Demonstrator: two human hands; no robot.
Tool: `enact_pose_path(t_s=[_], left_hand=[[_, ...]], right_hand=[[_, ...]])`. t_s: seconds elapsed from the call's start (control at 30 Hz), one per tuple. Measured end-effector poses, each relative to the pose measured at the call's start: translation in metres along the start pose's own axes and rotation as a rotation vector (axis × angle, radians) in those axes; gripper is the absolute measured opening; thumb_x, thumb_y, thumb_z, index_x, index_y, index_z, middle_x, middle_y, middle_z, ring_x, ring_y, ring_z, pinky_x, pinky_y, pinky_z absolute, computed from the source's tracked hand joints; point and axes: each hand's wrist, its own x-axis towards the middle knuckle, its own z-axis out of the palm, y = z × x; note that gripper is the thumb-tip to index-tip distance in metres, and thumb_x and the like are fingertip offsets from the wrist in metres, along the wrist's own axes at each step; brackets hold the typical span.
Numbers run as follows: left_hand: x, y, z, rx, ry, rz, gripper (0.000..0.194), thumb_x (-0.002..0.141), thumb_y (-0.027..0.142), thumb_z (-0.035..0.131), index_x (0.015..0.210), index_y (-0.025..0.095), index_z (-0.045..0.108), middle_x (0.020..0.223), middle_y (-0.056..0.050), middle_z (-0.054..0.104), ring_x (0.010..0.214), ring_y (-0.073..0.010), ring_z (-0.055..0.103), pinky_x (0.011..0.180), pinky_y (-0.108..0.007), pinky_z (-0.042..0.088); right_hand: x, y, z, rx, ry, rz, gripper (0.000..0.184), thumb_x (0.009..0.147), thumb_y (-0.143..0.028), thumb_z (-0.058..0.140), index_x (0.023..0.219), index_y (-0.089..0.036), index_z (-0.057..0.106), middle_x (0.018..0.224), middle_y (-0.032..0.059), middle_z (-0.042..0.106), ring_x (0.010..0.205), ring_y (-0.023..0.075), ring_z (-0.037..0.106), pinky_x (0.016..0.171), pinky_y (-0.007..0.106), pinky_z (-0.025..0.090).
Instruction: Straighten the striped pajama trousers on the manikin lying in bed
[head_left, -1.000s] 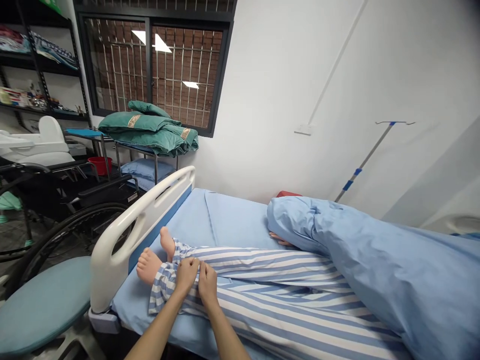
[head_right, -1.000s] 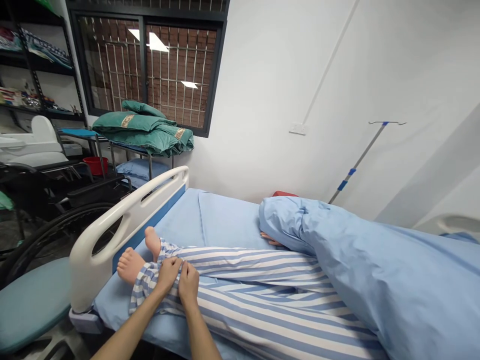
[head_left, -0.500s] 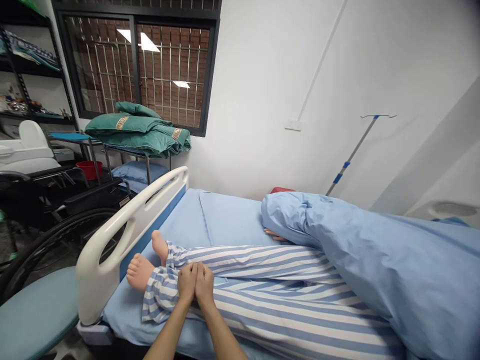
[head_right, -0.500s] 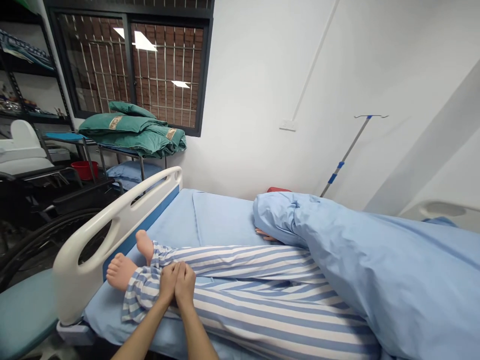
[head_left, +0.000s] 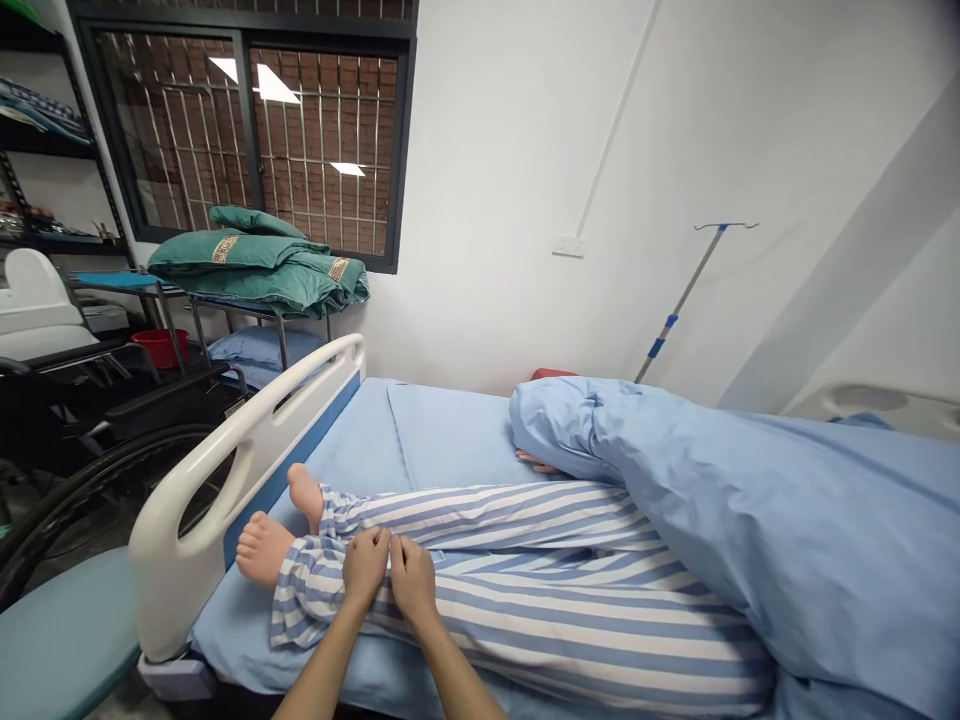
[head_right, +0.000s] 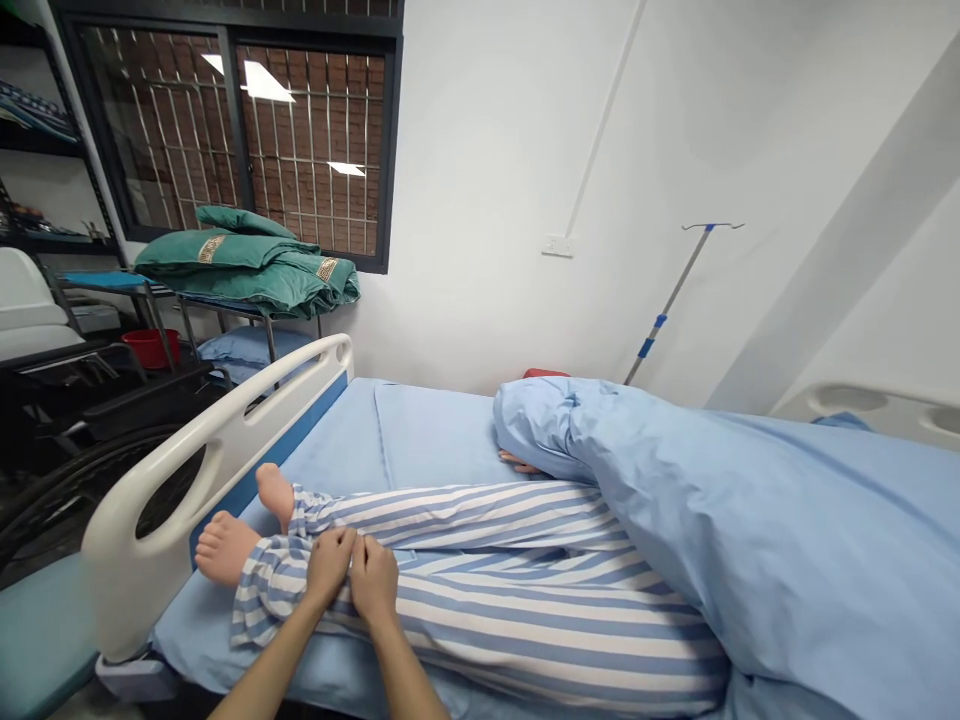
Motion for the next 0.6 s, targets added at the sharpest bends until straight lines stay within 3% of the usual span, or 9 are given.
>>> enact_pose_path(t_s=[0.3,0.53,0.6], left_hand=[[0.004,0.000,0.000,0.006,-0.037,0.009,0.032,0.077,0.035,0.040,0.051,0.018,0.048,0.054,0.000,0.053,0.057,-0.0123,0.046,0.059,-0.023,0.029],[0.005,0.026,0.009,-0.367,0.077,-0.013,0.034,0.075,0.039,0.040,0.048,0.020,0.037,0.045,0.005,0.038,0.050,-0.0108,0.038,0.051,-0.023,0.029],[-0.002,0.031,0.016,-0.443,0.088,-0.018,0.034,0.076,0.042,0.039,0.049,0.021,0.039,0.046,0.004,0.041,0.050,-0.0113,0.039,0.051,-0.023,0.031]], right_hand=[[0.005,-0.001,-0.002,0.095,0.040,0.052,0.043,0.090,-0.035,0.032,0.056,-0.018,0.054,0.055,0.0028,0.058,0.053,0.0138,0.049,0.053,0.026,0.024],[0.005,-0.001,-0.004,0.201,0.092,0.077,0.044,0.089,-0.036,0.031,0.054,-0.018,0.051,0.053,0.0022,0.056,0.052,0.0136,0.048,0.051,0.025,0.025],[0.006,0.000,-0.006,0.249,0.101,0.107,0.044,0.089,-0.037,0.032,0.055,-0.018,0.051,0.054,0.0029,0.057,0.054,0.0141,0.049,0.052,0.025,0.027]])
